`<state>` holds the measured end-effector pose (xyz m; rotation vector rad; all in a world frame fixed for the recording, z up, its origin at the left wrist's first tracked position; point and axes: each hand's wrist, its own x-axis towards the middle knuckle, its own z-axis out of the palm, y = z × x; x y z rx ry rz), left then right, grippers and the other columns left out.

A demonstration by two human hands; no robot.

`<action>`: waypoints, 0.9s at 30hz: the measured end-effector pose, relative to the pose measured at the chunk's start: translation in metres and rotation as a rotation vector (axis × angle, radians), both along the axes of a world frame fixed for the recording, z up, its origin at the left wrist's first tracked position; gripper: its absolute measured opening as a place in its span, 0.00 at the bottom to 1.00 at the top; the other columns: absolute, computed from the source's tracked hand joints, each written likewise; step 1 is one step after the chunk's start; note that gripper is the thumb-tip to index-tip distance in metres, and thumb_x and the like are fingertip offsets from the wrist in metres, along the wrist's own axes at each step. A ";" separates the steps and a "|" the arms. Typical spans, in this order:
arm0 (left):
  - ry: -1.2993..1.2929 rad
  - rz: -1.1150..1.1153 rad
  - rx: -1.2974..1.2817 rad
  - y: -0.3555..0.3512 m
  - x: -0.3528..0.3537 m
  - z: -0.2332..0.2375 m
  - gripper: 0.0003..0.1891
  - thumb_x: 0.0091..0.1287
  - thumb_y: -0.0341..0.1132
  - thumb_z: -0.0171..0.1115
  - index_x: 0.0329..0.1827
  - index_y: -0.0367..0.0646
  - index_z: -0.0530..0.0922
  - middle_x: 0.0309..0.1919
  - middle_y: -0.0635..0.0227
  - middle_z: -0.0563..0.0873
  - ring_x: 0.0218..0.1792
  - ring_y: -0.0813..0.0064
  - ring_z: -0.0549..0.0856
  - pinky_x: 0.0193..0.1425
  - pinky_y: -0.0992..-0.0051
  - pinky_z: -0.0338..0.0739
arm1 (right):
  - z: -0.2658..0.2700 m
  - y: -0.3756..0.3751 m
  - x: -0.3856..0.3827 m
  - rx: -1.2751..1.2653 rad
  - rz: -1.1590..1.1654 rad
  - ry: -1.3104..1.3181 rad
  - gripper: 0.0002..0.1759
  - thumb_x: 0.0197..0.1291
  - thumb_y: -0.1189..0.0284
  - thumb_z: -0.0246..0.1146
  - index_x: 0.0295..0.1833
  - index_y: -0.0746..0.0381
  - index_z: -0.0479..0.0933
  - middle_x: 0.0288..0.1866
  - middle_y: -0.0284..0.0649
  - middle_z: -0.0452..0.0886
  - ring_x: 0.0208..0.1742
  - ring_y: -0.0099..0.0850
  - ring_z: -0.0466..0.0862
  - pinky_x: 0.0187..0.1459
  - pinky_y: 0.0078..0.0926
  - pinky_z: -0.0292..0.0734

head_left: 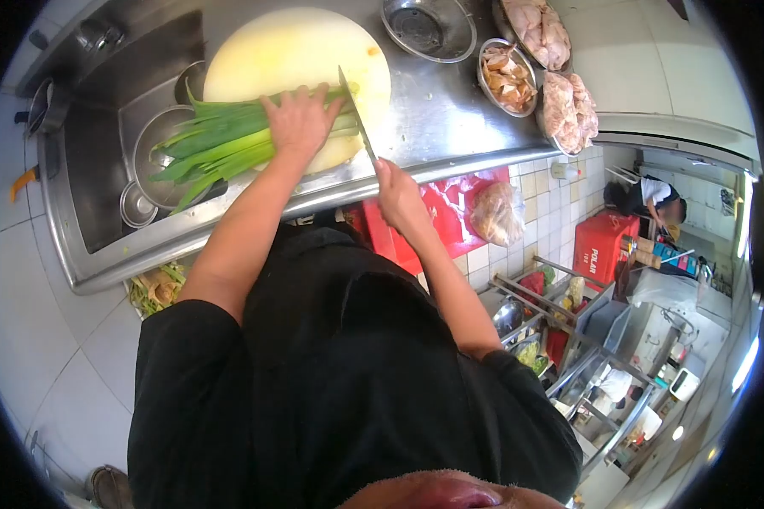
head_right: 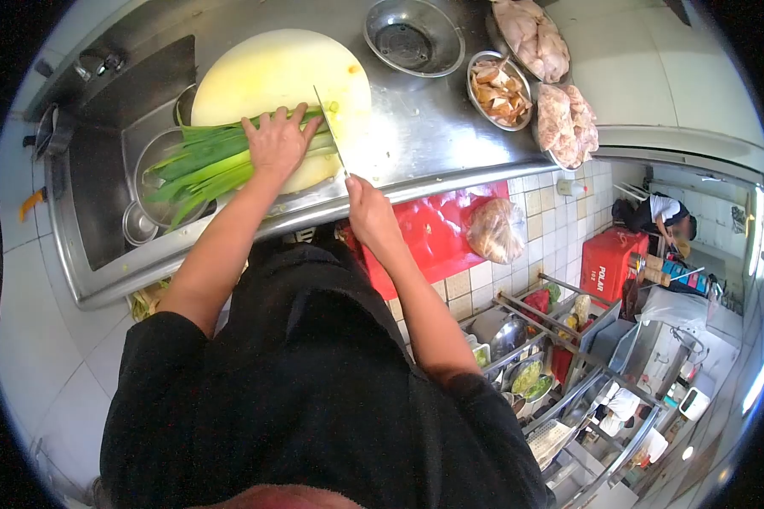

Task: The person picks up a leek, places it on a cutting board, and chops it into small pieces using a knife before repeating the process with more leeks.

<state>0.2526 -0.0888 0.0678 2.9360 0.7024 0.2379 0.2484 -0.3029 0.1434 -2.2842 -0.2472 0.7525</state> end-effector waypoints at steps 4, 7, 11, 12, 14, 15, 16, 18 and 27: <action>0.020 0.019 -0.050 -0.002 0.000 0.005 0.28 0.81 0.65 0.50 0.70 0.61 0.85 0.55 0.61 0.91 0.57 0.53 0.88 0.73 0.25 0.63 | -0.003 0.024 0.026 -0.012 0.021 -0.003 0.32 0.86 0.53 0.46 0.63 0.70 0.82 0.54 0.72 0.84 0.62 0.70 0.81 0.65 0.56 0.76; 0.008 0.019 -0.060 -0.002 0.000 0.004 0.27 0.81 0.64 0.50 0.69 0.61 0.85 0.55 0.61 0.91 0.57 0.53 0.88 0.74 0.25 0.62 | 0.023 0.022 0.032 -0.049 0.016 0.038 0.32 0.86 0.53 0.46 0.63 0.70 0.82 0.53 0.72 0.84 0.62 0.71 0.81 0.65 0.55 0.76; 0.026 0.023 -0.049 -0.004 0.000 0.004 0.26 0.81 0.63 0.51 0.69 0.61 0.85 0.53 0.62 0.91 0.57 0.53 0.88 0.73 0.25 0.63 | 0.049 -0.002 0.002 -0.073 0.008 0.068 0.32 0.86 0.52 0.47 0.67 0.70 0.81 0.57 0.70 0.85 0.64 0.69 0.81 0.67 0.53 0.76; 0.030 0.023 -0.045 -0.004 0.000 0.008 0.26 0.81 0.63 0.52 0.69 0.61 0.86 0.53 0.62 0.91 0.56 0.53 0.88 0.73 0.25 0.63 | 0.044 -0.005 -0.002 -0.080 0.005 0.069 0.32 0.86 0.52 0.47 0.68 0.69 0.81 0.58 0.70 0.85 0.65 0.68 0.81 0.67 0.53 0.76; 0.012 0.018 -0.029 -0.004 0.001 0.006 0.26 0.81 0.63 0.52 0.69 0.61 0.86 0.52 0.62 0.91 0.56 0.52 0.88 0.72 0.25 0.64 | 0.035 -0.011 -0.008 -0.095 -0.001 0.072 0.32 0.86 0.52 0.47 0.70 0.68 0.80 0.60 0.69 0.84 0.66 0.67 0.81 0.68 0.54 0.76; -0.009 0.016 -0.018 -0.003 0.000 0.002 0.26 0.81 0.62 0.53 0.68 0.60 0.86 0.52 0.62 0.91 0.56 0.52 0.88 0.72 0.25 0.64 | 0.026 -0.009 -0.009 -0.084 0.004 0.048 0.31 0.86 0.52 0.47 0.69 0.68 0.80 0.60 0.69 0.85 0.65 0.68 0.82 0.68 0.54 0.76; -0.032 0.013 -0.006 -0.002 0.000 -0.001 0.26 0.81 0.62 0.53 0.68 0.60 0.86 0.52 0.62 0.91 0.56 0.52 0.88 0.72 0.26 0.64 | 0.019 -0.005 -0.007 -0.076 0.023 0.016 0.31 0.86 0.52 0.47 0.69 0.67 0.80 0.59 0.69 0.85 0.65 0.68 0.82 0.67 0.55 0.77; -0.030 0.014 -0.024 -0.003 -0.001 -0.002 0.25 0.81 0.62 0.53 0.68 0.60 0.86 0.53 0.62 0.91 0.56 0.52 0.88 0.72 0.26 0.64 | 0.004 0.010 0.005 -0.065 0.079 -0.059 0.31 0.86 0.52 0.47 0.67 0.67 0.81 0.57 0.70 0.85 0.63 0.69 0.82 0.66 0.56 0.77; -0.041 0.039 -0.005 -0.004 0.001 -0.004 0.26 0.81 0.61 0.53 0.68 0.59 0.86 0.52 0.63 0.92 0.56 0.53 0.88 0.73 0.26 0.64 | 0.036 0.017 0.029 -0.051 0.031 0.050 0.31 0.86 0.52 0.47 0.63 0.69 0.83 0.54 0.72 0.84 0.62 0.70 0.82 0.64 0.55 0.77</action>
